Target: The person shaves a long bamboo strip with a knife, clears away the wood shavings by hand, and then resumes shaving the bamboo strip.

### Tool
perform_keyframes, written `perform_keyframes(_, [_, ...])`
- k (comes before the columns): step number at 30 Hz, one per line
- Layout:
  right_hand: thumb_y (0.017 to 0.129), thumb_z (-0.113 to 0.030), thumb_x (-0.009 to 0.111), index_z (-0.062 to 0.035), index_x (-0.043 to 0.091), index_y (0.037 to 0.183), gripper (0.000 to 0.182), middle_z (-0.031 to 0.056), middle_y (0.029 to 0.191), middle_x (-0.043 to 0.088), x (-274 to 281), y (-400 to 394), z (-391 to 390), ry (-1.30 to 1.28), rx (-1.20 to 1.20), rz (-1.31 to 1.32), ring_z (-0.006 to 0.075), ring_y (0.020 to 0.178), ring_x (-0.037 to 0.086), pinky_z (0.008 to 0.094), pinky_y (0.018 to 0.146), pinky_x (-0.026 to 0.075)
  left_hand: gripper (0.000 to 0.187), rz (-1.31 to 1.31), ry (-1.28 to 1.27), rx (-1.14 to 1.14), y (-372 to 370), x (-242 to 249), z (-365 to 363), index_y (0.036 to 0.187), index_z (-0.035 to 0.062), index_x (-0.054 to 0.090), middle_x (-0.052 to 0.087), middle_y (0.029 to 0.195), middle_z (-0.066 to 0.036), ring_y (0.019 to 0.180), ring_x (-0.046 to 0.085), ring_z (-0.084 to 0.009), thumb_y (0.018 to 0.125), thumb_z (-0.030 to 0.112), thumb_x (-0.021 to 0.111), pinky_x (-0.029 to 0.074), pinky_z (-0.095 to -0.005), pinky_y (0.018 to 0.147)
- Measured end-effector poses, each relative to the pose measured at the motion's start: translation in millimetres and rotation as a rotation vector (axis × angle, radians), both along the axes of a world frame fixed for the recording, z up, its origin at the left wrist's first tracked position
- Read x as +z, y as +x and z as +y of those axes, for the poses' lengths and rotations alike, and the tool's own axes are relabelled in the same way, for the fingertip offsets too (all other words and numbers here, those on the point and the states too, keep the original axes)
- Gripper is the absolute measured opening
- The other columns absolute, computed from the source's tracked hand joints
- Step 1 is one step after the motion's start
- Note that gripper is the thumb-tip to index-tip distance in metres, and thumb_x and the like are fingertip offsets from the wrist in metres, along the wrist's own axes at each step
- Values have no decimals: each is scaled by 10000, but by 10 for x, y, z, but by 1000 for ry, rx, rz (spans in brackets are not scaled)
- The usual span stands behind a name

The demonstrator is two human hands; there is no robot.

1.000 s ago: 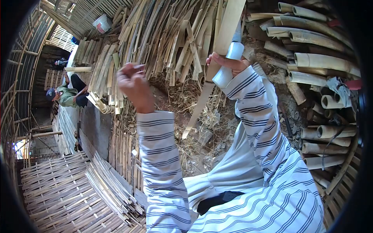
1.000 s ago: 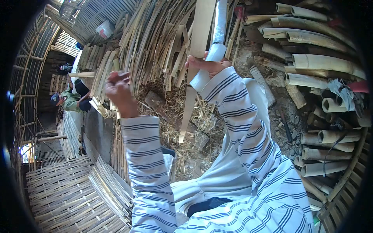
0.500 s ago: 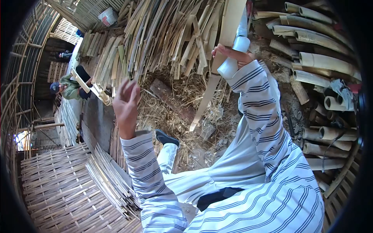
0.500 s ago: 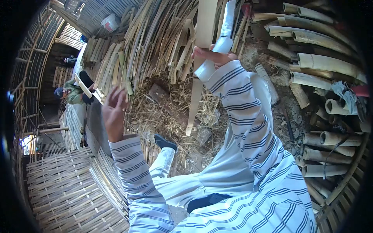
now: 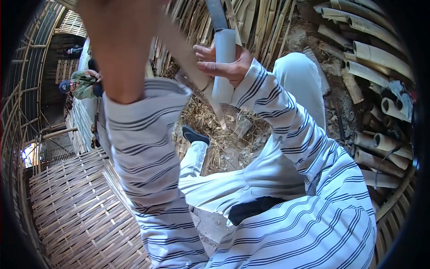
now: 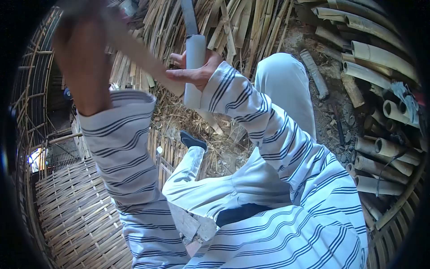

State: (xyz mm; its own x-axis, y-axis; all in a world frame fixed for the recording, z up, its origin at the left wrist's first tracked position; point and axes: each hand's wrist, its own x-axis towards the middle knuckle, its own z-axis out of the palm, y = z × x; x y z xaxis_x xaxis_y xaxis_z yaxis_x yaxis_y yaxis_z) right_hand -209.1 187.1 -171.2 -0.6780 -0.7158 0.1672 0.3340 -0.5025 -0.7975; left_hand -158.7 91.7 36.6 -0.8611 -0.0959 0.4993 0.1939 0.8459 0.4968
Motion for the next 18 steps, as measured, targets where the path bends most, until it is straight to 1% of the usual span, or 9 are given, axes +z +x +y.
perform_keyframes(2, [746, -214, 762, -18, 493, 848, 348, 91, 831, 621, -9, -38, -9, -53, 6, -75, 257, 953, 635, 344, 792, 557, 329, 146, -18, 141, 201, 68, -408, 1111, -5, 525, 621, 985, -123, 934, 577, -216, 834, 163, 585, 486, -325, 774])
perform_keyframes(5, [787, -188, 718, -22, 470, 964, 347, 213, 1033, 622, 78, -211, 195, 113, 165, -90, 253, 931, 643, 380, 804, 555, 179, 331, 617, 398, 714, 438, -929, 904, -11, 566, 610, 787, -78, 631, 551, -152, 841, 123, 466, 451, -276, 573])
perform_keyframes(6, [806, -173, 694, -31, 467, 943, 300, 223, 968, 636, 70, -224, 213, 57, 137, -119, 267, 818, 671, 374, 711, 586, 177, 377, 593, 448, 895, 555, -970, 903, -12, 554, 598, 768, -83, 606, 527, -161, 828, 124, 469, 431, -284, 556])
perform_keyframes(9, [810, -165, 689, -27, 467, 942, 292, 221, 957, 638, 72, -288, 261, 2, 118, -242, 259, 803, 673, 369, 694, 590, 178, 548, 504, 697, 1432, 976, -1162, 945, -19, 504, 581, 751, -108, 594, 509, -184, 824, 102, 455, 397, -312, 547])
perform_keyframes(10, [808, -166, 691, -28, 466, 940, 294, 224, 947, 637, 47, -304, 271, 40, 72, -260, 255, 794, 674, 364, 680, 593, 152, 552, 494, 662, 1713, 1192, -1426, 906, -13, 517, 584, 754, -109, 593, 510, -186, 831, 91, 436, 391, -309, 539])
perform_keyframes(12, [802, -174, 700, -10, 499, 975, 312, 203, 953, 638, 39, -354, 315, 50, 38, -266, 246, 820, 668, 332, 719, 585, 142, 611, 456, 694, 2031, 1490, -1668, 822, 8, 524, 591, 760, -112, 589, 509, -189, 840, 60, 393, 373, -285, 504])
perform_keyframes(15, [798, -188, 706, 13, 527, 995, 334, 175, 953, 637, 6, -441, 383, 61, 41, -362, 231, 835, 661, 308, 751, 574, 144, 725, 347, 897, 2352, 1794, -1940, 835, 2, 529, 597, 782, -120, 595, 520, -184, 828, 60, 398, 397, -260, 500])
perform_keyframes(17, [799, -192, 706, 22, 539, 996, 335, 162, 943, 636, -63, -499, 432, 34, 70, -449, 221, 834, 658, 302, 758, 571, 136, 640, 134, 811, 2716, 1763, -2247, 874, -29, 540, 580, 741, -138, 568, 525, -173, 769, 3, 461, 448, -263, 505])
perform_keyframes(18, [800, -191, 705, 25, 543, 992, 331, 157, 935, 636, -101, -533, 454, 4, 95, -487, 217, 829, 657, 301, 757, 571, 124, 586, -108, 872, 2663, 1560, -2129, 853, -31, 542, 572, 724, -141, 553, 519, -168, 752, -8, 475, 454, -265, 501])
